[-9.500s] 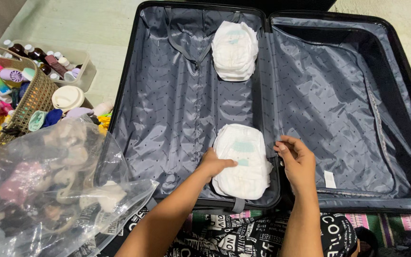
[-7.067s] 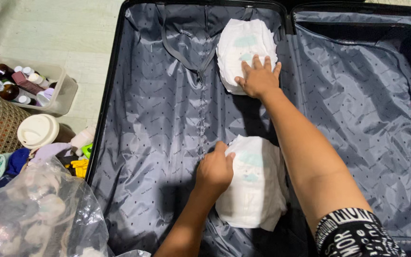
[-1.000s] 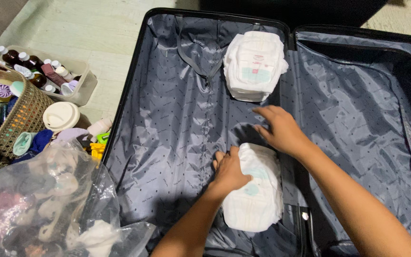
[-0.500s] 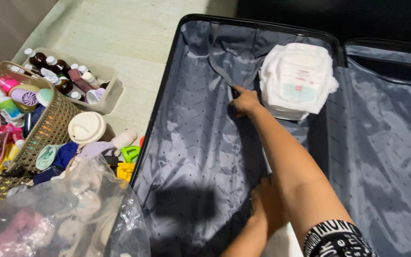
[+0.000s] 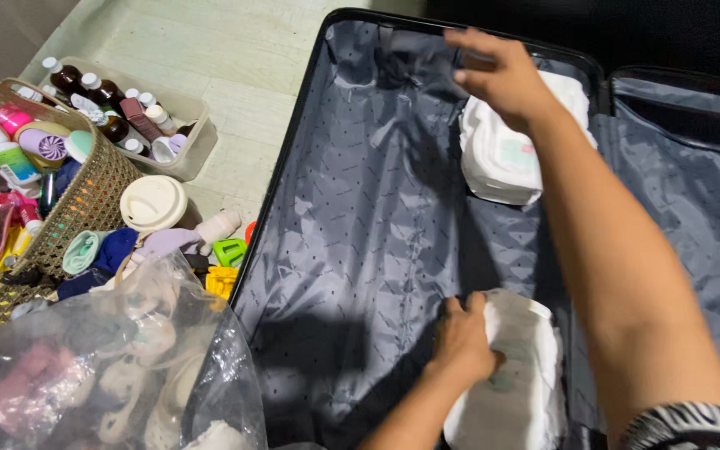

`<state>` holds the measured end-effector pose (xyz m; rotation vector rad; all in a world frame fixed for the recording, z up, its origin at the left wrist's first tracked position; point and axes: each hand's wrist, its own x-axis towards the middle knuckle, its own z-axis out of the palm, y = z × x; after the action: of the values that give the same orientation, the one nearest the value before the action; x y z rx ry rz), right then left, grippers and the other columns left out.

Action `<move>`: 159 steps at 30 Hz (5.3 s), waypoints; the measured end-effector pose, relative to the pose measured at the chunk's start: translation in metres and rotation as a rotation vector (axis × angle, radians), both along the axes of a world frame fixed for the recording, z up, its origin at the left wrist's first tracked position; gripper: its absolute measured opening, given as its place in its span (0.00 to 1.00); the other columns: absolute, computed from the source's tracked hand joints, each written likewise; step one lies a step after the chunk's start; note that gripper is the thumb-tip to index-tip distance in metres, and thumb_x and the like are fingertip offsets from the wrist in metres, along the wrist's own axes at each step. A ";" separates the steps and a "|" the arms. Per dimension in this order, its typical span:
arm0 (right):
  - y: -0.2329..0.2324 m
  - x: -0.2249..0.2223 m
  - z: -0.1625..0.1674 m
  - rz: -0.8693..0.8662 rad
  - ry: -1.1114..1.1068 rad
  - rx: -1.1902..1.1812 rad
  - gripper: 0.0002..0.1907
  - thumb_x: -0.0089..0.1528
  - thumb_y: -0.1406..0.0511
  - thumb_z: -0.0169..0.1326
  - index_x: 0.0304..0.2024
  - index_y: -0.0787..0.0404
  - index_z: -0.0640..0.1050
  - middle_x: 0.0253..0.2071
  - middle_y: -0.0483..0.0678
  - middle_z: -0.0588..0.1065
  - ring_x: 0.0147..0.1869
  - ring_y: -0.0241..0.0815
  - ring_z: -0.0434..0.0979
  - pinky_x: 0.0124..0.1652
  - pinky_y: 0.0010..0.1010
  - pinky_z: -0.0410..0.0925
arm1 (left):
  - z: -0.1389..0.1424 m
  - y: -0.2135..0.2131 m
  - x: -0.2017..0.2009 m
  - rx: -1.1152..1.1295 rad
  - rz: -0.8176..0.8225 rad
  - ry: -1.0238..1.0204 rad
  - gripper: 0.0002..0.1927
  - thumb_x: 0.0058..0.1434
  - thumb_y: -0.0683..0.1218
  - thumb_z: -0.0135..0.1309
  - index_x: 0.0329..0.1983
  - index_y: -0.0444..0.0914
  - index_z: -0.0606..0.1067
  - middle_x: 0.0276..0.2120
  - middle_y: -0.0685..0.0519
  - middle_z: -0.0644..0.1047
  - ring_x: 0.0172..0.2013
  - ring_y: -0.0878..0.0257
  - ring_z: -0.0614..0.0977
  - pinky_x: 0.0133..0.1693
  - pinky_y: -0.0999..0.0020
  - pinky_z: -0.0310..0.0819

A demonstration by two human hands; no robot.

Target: The person sits on the floor in front of an open suitcase and packs baby supplies. They arrange stacks of diapers, place small clothing items and socks, fold a blue garment and a bib, and set each folded item into the suitcase one at a time.

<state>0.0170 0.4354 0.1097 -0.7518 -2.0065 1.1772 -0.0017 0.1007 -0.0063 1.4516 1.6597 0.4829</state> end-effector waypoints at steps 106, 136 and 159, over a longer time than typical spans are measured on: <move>-0.073 -0.044 -0.139 -0.341 -0.873 0.279 0.27 0.64 0.56 0.57 0.64 0.52 0.71 0.52 0.63 0.74 0.53 0.67 0.74 0.52 0.50 0.70 | -0.060 0.004 -0.102 0.190 0.628 -0.717 0.36 0.56 0.34 0.54 0.70 0.36 0.61 0.59 0.44 0.75 0.57 0.55 0.77 0.59 0.64 0.69; -0.013 0.004 -0.111 -0.540 0.383 -0.501 0.13 0.63 0.78 0.48 0.48 0.62 0.74 0.38 0.48 0.78 0.38 0.37 0.79 0.37 0.35 0.76 | -0.061 0.016 -0.117 0.080 0.790 -1.011 0.28 0.72 0.57 0.38 0.70 0.40 0.64 0.70 0.49 0.67 0.68 0.59 0.66 0.66 0.64 0.55; -0.055 -0.066 -0.125 -0.424 -0.990 0.233 0.28 0.67 0.55 0.50 0.70 0.32 0.66 0.65 0.53 0.63 0.58 0.66 0.69 0.52 0.51 0.69 | -0.030 0.010 -0.110 0.044 0.701 -0.841 0.29 0.69 0.53 0.44 0.72 0.39 0.61 0.65 0.42 0.69 0.65 0.54 0.69 0.64 0.63 0.59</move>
<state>-0.0495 0.3807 -0.0158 -1.7554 -2.4641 0.2907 -0.1121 0.1112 -0.0362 0.4876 1.3838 1.3084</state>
